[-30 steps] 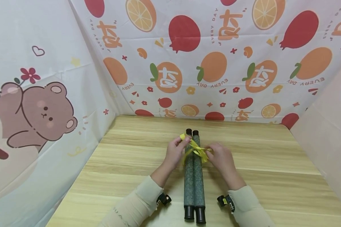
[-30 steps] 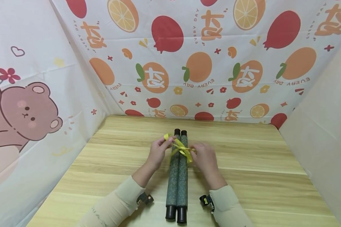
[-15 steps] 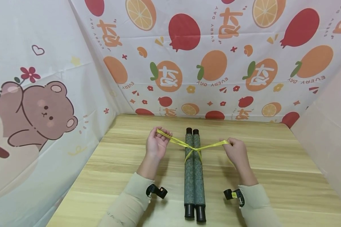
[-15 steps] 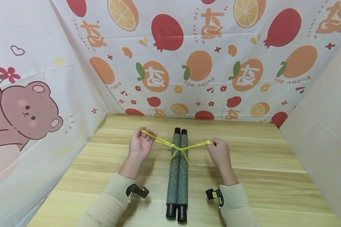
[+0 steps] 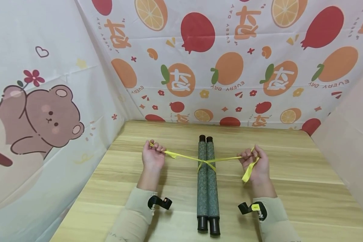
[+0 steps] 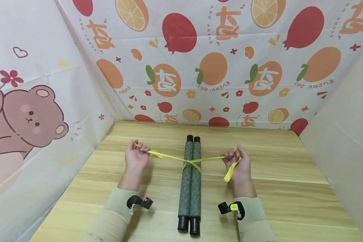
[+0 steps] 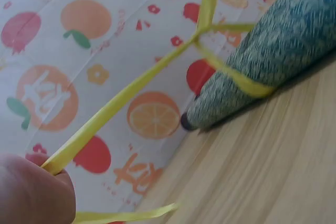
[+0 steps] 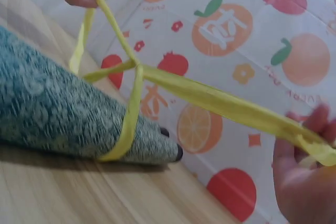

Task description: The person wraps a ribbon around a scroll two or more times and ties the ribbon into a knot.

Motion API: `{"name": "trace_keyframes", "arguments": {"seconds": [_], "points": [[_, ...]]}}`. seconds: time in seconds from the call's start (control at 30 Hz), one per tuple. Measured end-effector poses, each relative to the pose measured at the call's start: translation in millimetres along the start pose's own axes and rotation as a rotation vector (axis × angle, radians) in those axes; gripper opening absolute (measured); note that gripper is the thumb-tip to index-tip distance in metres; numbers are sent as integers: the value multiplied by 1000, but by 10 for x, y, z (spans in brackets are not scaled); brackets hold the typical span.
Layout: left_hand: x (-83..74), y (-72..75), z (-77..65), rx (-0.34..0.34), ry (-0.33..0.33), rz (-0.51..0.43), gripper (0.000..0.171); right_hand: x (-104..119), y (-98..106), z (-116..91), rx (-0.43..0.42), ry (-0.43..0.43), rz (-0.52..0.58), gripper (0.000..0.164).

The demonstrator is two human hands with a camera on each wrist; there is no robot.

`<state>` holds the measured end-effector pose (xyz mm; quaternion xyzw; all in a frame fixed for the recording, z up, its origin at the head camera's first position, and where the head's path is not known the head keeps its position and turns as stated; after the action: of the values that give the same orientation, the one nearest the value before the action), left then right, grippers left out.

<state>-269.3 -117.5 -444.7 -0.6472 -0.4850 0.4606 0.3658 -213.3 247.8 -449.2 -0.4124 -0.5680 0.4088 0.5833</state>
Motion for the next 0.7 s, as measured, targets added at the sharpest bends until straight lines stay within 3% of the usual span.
{"name": "trace_keyframes", "arguments": {"seconds": [0.17,0.47,0.7], "points": [[-137,101,-3,-15,-18,-73,27,92,105,-10,-113,51,67,45],[-308,235,65,-190,-64,-45,24,187,245,-20,-255,44,-134,46],[-389,273,71,-254,-85,-65,24,161,343,-39,-352,9,-228,45]]}}
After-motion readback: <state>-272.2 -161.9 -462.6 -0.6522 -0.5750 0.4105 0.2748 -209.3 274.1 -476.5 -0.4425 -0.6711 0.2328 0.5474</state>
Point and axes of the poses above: each hand's wrist, its own z-axis towards the middle knuckle, its own y-axis out of the back of the hand, x = y × z, the point moved 1 cm from there along z, towards the middle knuckle, and after that the axes turned 6 degrees about y, right-handed, at the moved point
